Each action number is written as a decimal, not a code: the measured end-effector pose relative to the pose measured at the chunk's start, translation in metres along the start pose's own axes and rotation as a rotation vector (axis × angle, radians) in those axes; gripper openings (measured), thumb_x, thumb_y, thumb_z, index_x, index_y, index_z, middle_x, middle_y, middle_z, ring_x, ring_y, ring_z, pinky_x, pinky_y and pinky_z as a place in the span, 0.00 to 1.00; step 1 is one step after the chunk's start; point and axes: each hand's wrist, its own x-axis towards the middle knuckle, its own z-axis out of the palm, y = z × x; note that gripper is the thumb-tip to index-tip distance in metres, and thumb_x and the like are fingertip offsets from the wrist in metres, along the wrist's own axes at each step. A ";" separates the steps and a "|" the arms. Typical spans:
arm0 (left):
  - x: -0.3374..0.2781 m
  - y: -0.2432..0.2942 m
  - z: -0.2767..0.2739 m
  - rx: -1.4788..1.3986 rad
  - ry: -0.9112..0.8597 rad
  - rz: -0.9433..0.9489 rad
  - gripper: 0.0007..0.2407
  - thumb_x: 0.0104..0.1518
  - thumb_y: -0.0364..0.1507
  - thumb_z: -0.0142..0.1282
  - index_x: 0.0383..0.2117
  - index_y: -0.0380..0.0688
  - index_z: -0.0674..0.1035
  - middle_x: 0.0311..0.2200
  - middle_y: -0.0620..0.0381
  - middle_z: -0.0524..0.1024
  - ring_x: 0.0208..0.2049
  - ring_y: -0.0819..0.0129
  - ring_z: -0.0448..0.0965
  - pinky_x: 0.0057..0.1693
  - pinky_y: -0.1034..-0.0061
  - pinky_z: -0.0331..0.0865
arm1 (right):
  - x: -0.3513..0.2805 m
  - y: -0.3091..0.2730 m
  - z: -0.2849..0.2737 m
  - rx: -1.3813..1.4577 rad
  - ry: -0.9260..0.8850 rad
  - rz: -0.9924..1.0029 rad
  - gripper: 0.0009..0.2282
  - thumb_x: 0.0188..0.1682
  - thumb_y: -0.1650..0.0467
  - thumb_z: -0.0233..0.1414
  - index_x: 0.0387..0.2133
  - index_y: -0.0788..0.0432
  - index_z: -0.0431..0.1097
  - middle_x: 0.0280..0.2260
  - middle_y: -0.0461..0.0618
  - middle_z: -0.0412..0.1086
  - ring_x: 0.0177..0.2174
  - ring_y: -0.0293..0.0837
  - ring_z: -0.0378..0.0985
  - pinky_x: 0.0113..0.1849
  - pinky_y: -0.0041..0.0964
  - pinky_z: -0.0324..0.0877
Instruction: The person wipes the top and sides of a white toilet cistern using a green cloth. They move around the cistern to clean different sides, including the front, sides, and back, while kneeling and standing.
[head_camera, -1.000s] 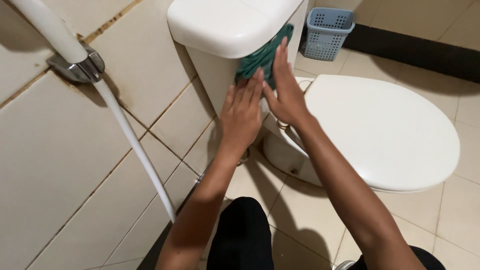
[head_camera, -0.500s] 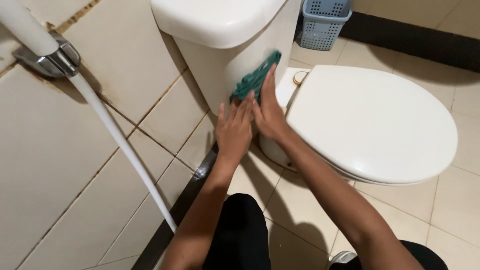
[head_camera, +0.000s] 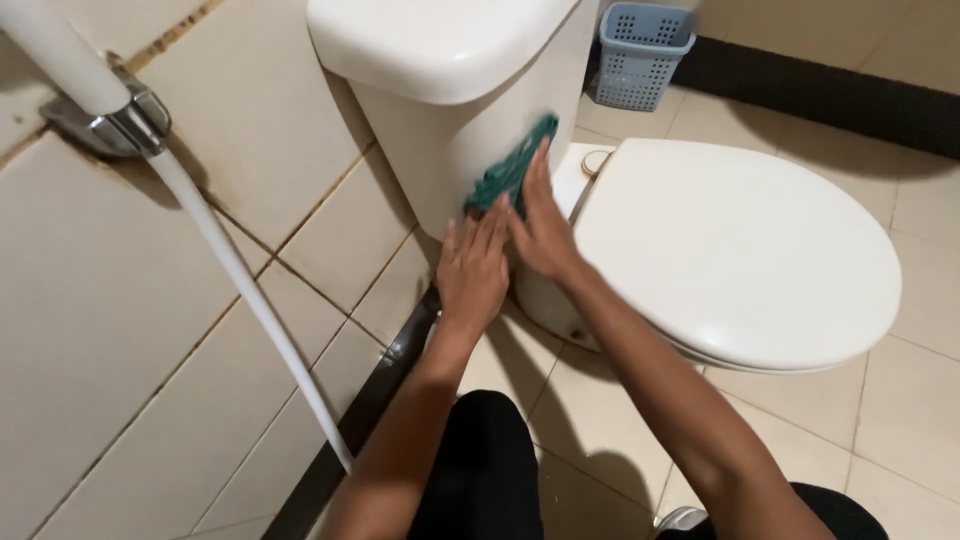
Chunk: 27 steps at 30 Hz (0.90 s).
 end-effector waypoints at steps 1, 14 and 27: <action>0.010 0.004 -0.007 -0.001 0.000 0.000 0.29 0.60 0.25 0.54 0.70 0.49 0.62 0.69 0.63 0.63 0.67 0.61 0.64 0.72 0.55 0.47 | 0.009 -0.006 -0.011 0.000 -0.001 0.000 0.36 0.65 0.64 0.43 0.72 0.51 0.16 0.74 0.59 0.15 0.74 0.60 0.25 0.71 0.52 0.40; 0.087 0.029 -0.029 0.372 0.225 0.019 0.26 0.64 0.26 0.51 0.71 0.56 0.66 0.72 0.75 0.59 0.71 0.75 0.59 0.75 0.57 0.22 | 0.079 -0.014 -0.083 0.036 -0.028 -0.098 0.31 0.70 0.66 0.40 0.75 0.46 0.20 0.73 0.50 0.13 0.74 0.54 0.24 0.76 0.54 0.45; 0.059 0.038 0.038 0.489 -0.021 0.051 0.23 0.65 0.34 0.45 0.68 0.51 0.68 0.72 0.67 0.58 0.74 0.71 0.49 0.72 0.50 0.28 | 0.034 0.052 -0.029 0.108 -0.119 0.079 0.32 0.67 0.64 0.35 0.71 0.58 0.13 0.72 0.61 0.09 0.73 0.58 0.19 0.72 0.51 0.34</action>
